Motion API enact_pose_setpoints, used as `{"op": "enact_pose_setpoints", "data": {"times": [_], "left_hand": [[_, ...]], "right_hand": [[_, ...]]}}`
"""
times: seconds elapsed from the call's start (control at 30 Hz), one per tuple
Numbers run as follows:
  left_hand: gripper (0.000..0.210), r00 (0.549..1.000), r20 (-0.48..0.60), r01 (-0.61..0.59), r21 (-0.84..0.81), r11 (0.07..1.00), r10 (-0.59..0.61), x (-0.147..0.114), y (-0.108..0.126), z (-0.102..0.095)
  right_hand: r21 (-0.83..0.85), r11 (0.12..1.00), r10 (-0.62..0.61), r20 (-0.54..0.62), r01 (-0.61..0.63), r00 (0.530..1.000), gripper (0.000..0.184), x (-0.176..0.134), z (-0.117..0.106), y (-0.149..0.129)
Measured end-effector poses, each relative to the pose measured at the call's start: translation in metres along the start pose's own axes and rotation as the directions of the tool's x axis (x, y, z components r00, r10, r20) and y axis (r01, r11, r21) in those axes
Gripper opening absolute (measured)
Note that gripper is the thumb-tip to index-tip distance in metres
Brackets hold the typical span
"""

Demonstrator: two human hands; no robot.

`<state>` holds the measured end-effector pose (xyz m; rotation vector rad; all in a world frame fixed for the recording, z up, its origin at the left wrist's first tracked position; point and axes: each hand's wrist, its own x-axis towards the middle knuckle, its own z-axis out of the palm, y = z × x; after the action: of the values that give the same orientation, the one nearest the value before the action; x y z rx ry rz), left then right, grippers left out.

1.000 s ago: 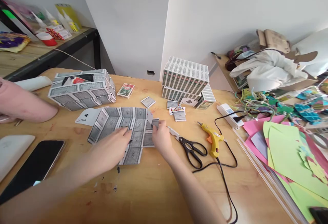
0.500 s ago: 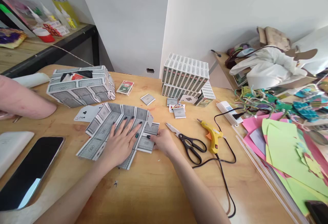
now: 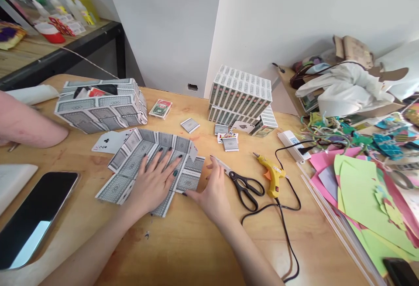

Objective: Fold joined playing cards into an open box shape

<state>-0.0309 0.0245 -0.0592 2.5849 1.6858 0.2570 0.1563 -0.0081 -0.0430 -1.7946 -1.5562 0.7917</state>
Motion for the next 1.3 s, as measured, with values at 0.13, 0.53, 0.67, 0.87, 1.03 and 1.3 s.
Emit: {"op": "enact_pose_setpoints", "data": {"times": [0.13, 0.53, 0.67, 0.87, 1.03, 1.3], "left_hand": [[0.047, 1.000, -0.002, -0.003, -0.004, 1.000, 0.003, 0.000, 0.000, -0.001], [0.046, 1.000, 0.003, -0.008, -0.017, 1.000, 0.008, 0.001, -0.001, -0.002], [0.047, 1.000, -0.002, -0.007, -0.025, 1.000, 0.007, 0.001, 0.000, -0.002], [0.048, 1.000, 0.004, -0.006, -0.027, 1.000, 0.006, 0.001, -0.001, -0.002], [0.048, 1.000, -0.009, -0.006, -0.046, 0.999, 0.006, 0.001, 0.000, -0.002], [0.048, 0.999, -0.033, -0.014, -0.073, 0.997, 0.011, 0.000, 0.001, -0.002]], "right_hand": [[-0.304, 0.917, -0.235, 0.105, 0.257, 0.966, 0.089, -0.007, 0.002, -0.011], [-0.373, 0.856, -0.222, 0.363, 0.359, 0.905, 0.046, 0.018, -0.002, -0.018], [-0.335, 0.862, -0.249, 0.372, 0.379, 0.894, 0.046, 0.020, -0.003, -0.016], [-0.283, 0.889, -0.248, 0.360, 0.359, 0.899, 0.046, 0.021, -0.004, -0.015], [-0.282, 0.906, -0.209, 0.351, 0.316, 0.913, 0.046, 0.020, -0.004, -0.016], [-0.342, 0.876, -0.231, 0.323, 0.341, 0.918, 0.053, 0.012, -0.007, -0.015]]}}
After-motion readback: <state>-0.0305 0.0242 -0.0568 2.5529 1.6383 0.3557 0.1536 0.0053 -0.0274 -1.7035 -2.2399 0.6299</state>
